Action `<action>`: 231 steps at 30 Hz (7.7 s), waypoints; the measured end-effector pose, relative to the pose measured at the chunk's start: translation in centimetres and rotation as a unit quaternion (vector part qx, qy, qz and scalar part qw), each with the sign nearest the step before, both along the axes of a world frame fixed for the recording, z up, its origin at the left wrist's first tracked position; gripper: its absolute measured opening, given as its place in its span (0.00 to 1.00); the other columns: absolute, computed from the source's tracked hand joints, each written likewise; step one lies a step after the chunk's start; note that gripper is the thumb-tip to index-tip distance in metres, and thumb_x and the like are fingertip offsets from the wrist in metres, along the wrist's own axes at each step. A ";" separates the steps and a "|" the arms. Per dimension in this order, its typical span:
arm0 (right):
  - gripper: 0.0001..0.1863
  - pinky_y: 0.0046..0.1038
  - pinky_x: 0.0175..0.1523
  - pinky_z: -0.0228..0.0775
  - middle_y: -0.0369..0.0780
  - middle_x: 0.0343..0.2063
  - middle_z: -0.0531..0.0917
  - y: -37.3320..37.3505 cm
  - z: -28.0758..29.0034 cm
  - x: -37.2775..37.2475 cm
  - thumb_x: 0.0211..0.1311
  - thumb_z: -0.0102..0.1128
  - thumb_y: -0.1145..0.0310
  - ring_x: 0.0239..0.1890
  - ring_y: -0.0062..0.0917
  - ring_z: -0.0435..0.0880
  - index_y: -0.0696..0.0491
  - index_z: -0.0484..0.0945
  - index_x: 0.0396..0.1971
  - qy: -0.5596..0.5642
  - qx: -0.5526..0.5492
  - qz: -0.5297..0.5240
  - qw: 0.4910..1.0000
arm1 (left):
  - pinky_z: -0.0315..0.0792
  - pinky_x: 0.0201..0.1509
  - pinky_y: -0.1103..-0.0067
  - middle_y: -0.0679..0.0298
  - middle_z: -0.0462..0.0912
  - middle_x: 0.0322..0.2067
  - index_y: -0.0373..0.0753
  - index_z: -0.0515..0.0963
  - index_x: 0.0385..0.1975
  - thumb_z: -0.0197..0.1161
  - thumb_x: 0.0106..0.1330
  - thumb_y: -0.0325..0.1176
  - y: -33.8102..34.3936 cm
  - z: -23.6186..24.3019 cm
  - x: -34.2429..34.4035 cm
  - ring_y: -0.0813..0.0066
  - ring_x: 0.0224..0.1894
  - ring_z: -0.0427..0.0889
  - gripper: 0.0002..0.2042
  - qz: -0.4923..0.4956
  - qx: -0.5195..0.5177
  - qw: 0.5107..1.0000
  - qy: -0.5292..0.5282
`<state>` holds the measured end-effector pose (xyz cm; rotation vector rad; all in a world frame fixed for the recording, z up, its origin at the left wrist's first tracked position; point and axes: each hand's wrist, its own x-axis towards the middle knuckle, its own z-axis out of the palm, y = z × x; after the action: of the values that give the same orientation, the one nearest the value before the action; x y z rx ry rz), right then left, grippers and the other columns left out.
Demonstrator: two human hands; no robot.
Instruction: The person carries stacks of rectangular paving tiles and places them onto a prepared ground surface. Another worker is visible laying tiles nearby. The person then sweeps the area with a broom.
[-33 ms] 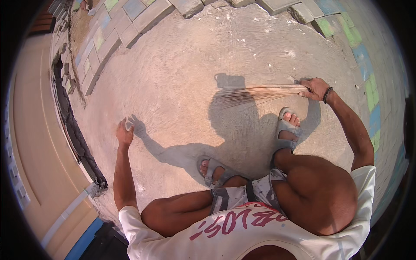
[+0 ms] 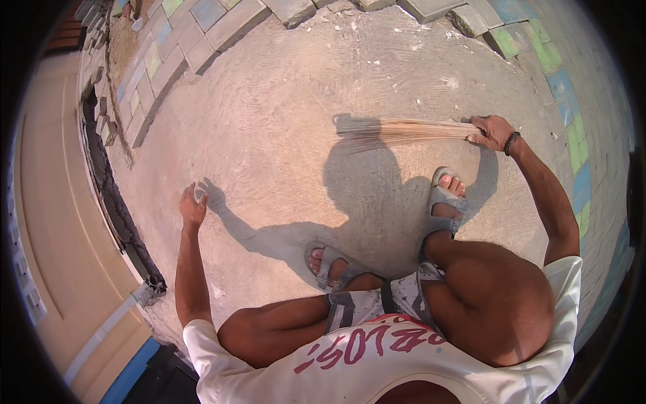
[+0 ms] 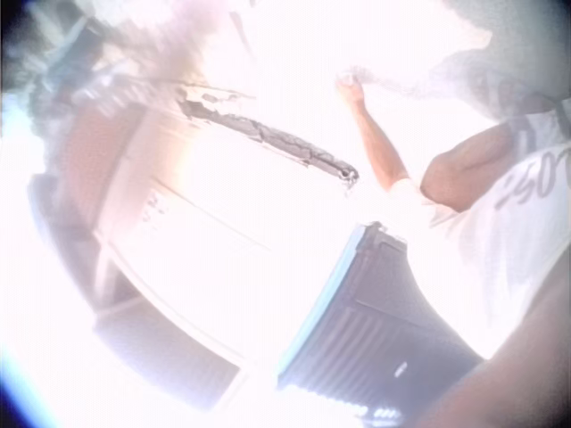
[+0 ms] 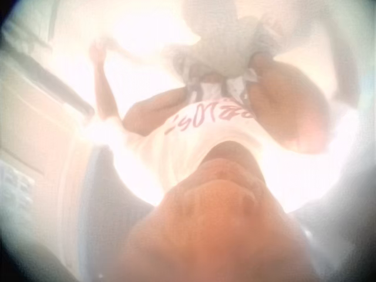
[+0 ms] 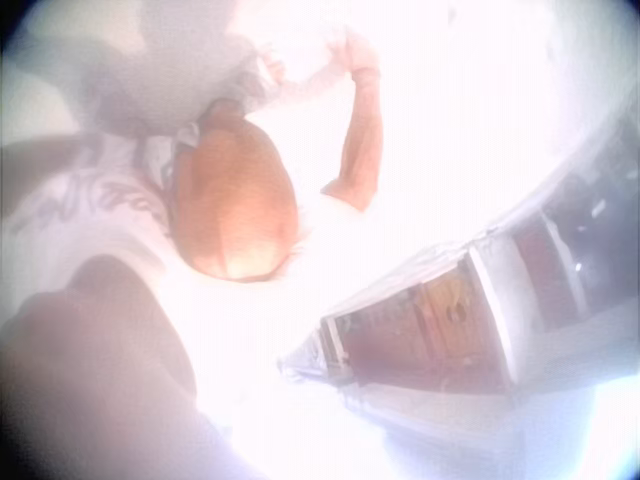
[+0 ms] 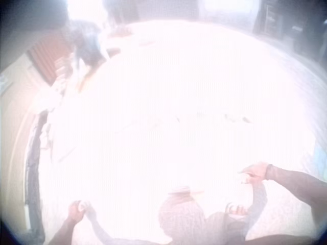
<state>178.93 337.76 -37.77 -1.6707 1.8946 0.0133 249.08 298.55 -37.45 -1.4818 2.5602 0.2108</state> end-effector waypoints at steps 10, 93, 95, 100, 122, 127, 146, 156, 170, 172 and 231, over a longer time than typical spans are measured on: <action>0.22 0.32 0.26 0.66 0.44 0.14 0.76 0.1 2.4 3.9 0.56 0.53 0.50 0.17 0.35 0.77 0.56 0.74 0.36 -0.119 -0.069 -0.114 0.984 | 0.62 0.56 0.64 0.47 0.71 0.49 0.36 0.67 0.52 0.61 0.53 0.40 -0.5 0.7 0.0 0.50 0.53 0.68 0.26 -0.008 -0.018 1.000 -0.013; 0.30 0.33 0.23 0.57 0.41 0.11 0.68 11.5 2.8 -5.0 0.52 0.50 0.42 0.16 0.26 0.63 0.61 0.69 0.23 0.040 -0.094 -0.481 0.871 | 0.62 0.54 0.60 0.43 0.67 0.51 0.39 0.69 0.48 0.64 0.50 0.40 -1.5 -1.0 -10.4 0.44 0.52 0.67 0.25 -0.053 -0.006 0.998 -0.014; 0.30 0.32 0.23 0.59 0.41 0.12 0.70 11.9 3.2 -2.2 0.53 0.49 0.42 0.16 0.25 0.65 0.61 0.71 0.27 -0.005 -0.092 -0.492 0.866 | 0.62 0.54 0.60 0.43 0.67 0.51 0.39 0.69 0.49 0.64 0.50 0.41 -2.0 -0.6 -10.7 0.44 0.52 0.67 0.25 -0.058 -0.013 0.998 -0.006; 0.27 0.33 0.27 0.66 0.45 0.15 0.75 14.5 4.1 3.7 0.53 0.53 0.46 0.20 0.32 0.77 0.58 0.75 0.37 -0.092 -0.038 -0.361 0.927 | 0.61 0.56 0.59 0.42 0.67 0.50 0.37 0.68 0.49 0.63 0.51 0.40 -0.9 -1.3 -10.4 0.43 0.53 0.65 0.25 -0.050 0.028 0.998 -0.004; 0.27 0.36 0.35 0.67 0.50 0.22 0.78 21.2 4.6 -11.4 0.54 0.51 0.46 0.28 0.38 0.78 0.58 0.75 0.36 0.119 -0.006 -0.501 0.857 | 0.56 0.59 0.58 0.41 0.67 0.51 0.30 0.66 0.51 0.60 0.55 0.41 -1.1 -1.3 -15.2 0.42 0.56 0.61 0.27 -0.139 0.071 0.988 -0.012; 0.25 0.36 0.37 0.67 0.50 0.25 0.79 22.1 5.3 -4.6 0.54 0.53 0.54 0.29 0.39 0.78 0.58 0.69 0.45 0.082 -0.065 -0.583 0.805 | 0.55 0.60 0.59 0.41 0.64 0.53 0.31 0.65 0.52 0.61 0.54 0.37 -0.8 -1.8 -18.9 0.42 0.58 0.59 0.26 -0.133 0.076 0.988 -0.023; 0.24 0.35 0.49 0.66 0.56 0.38 0.76 11.1 -1.4 5.6 0.51 0.54 0.64 0.44 0.45 0.76 0.61 0.66 0.46 -0.117 -0.168 -0.803 0.559 | 0.53 0.60 0.60 0.38 0.58 0.55 0.35 0.64 0.52 0.61 0.54 0.35 6.6 4.9 -45.3 0.43 0.58 0.58 0.26 -0.433 0.082 0.892 0.096; 0.22 0.35 0.44 0.68 0.52 0.34 0.79 24.6 -3.1 1.9 0.49 0.56 0.66 0.38 0.40 0.79 0.61 0.69 0.45 -0.080 -0.248 -0.871 0.416 | 0.55 0.58 0.59 0.36 0.59 0.54 0.36 0.65 0.50 0.64 0.50 0.34 9.7 3.8 -44.2 0.41 0.56 0.60 0.26 -0.449 0.115 0.884 0.055; 0.22 0.34 0.45 0.68 0.53 0.35 0.79 17.5 -0.7 2.9 0.48 0.56 0.64 0.40 0.41 0.79 0.61 0.71 0.42 -0.046 -0.226 -0.776 0.587 | 0.56 0.58 0.58 0.35 0.58 0.55 0.34 0.65 0.50 0.66 0.49 0.35 9.2 5.5 -38.2 0.39 0.56 0.60 0.27 -0.421 0.150 0.894 0.027; 0.19 0.30 0.41 0.68 0.48 0.32 0.79 17.6 -2.1 0.7 0.48 0.56 0.66 0.35 0.33 0.78 0.61 0.72 0.40 -0.019 -0.209 -0.800 0.561 | 0.56 0.58 0.58 0.35 0.58 0.55 0.34 0.65 0.50 0.66 0.50 0.34 9.3 5.4 -36.8 0.39 0.56 0.59 0.27 -0.413 0.159 0.896 0.030; 0.28 0.40 0.42 0.69 0.62 0.32 0.75 -2.4 -3.7 9.4 0.51 0.51 0.65 0.37 0.52 0.77 0.63 0.53 0.49 -0.161 -0.184 -0.711 0.660 | 0.54 0.59 0.57 0.34 0.57 0.55 0.32 0.67 0.51 0.62 0.54 0.38 10.9 2.2 -34.1 0.38 0.56 0.58 0.26 -0.339 0.229 0.912 0.013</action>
<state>188.33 335.39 -41.50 0.0988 2.4331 -1.2416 214.93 309.48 -35.27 -0.3932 2.6132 0.6643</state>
